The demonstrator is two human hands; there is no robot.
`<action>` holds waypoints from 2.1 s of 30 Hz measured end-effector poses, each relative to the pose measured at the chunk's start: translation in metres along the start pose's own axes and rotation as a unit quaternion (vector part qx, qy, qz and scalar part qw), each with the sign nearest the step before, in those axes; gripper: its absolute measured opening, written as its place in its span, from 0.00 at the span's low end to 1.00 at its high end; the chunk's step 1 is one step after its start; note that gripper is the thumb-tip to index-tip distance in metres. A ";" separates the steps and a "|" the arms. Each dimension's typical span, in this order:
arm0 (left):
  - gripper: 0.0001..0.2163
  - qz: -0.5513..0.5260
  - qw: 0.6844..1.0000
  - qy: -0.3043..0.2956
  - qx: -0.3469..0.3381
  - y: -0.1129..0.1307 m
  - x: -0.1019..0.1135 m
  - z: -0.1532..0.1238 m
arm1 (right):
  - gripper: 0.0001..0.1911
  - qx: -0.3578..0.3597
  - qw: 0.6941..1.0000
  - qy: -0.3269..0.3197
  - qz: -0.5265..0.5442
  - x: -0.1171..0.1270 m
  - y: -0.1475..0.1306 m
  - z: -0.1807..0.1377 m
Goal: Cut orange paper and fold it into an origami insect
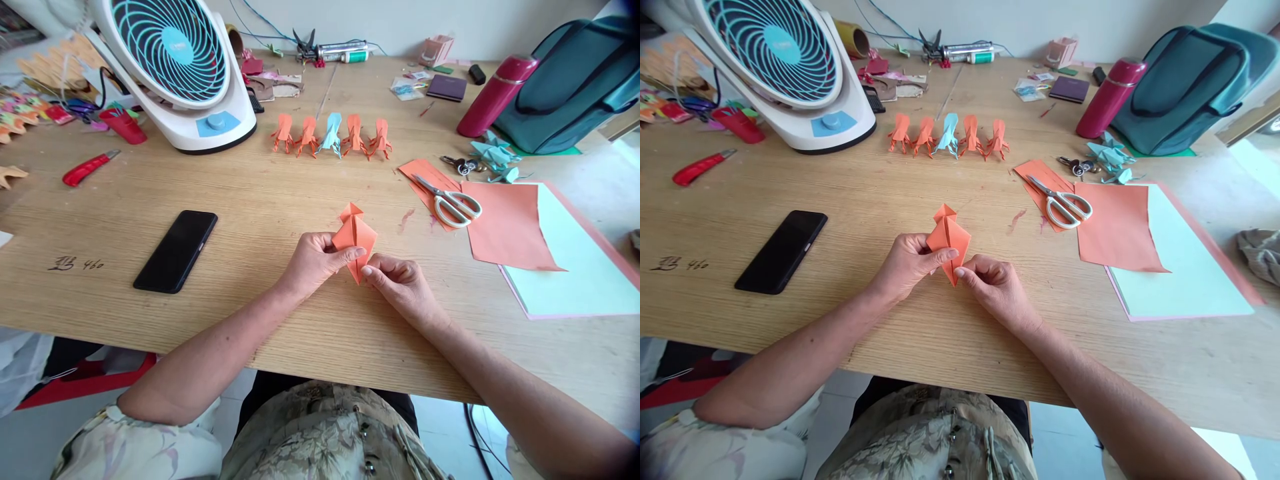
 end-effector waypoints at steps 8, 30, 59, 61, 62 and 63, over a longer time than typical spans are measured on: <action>0.23 -0.003 1.000 0.001 -0.011 0.004 0.000 0.000 | 0.22 -0.009 0.999 -0.034 -0.019 -0.008 0.012 0.002; 0.18 -0.070 0.996 0.009 0.045 -0.008 -0.006 -0.004 | 0.23 0.016 0.997 -0.022 -0.068 -0.009 0.004 0.000; 0.18 -0.164 0.985 0.034 0.050 -0.003 -0.007 -0.004 | 0.20 0.038 0.990 -0.074 -0.114 -0.022 0.001 -0.009; 0.18 -0.154 0.987 0.035 0.029 -0.002 -0.006 -0.002 | 0.19 0.035 0.990 -0.075 -0.117 -0.023 0.001 -0.009; 0.19 -0.144 0.989 0.036 0.022 -0.002 -0.006 -0.002 | 0.19 0.033 0.990 -0.075 -0.114 -0.023 0.001 -0.008; 0.19 -0.133 0.990 0.037 0.017 -0.002 -0.005 -0.001 | 0.19 0.031 0.991 -0.074 -0.110 -0.023 0.001 -0.008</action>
Point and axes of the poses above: each hand's wrist, its own z-axis towards the middle knuckle, its own x-axis out of the back of the hand, y = z × x, the point moved 9 cm from there along z, towards the middle knuckle, and after that the axes turned 12 degrees about -x, right-handed, at the moved point
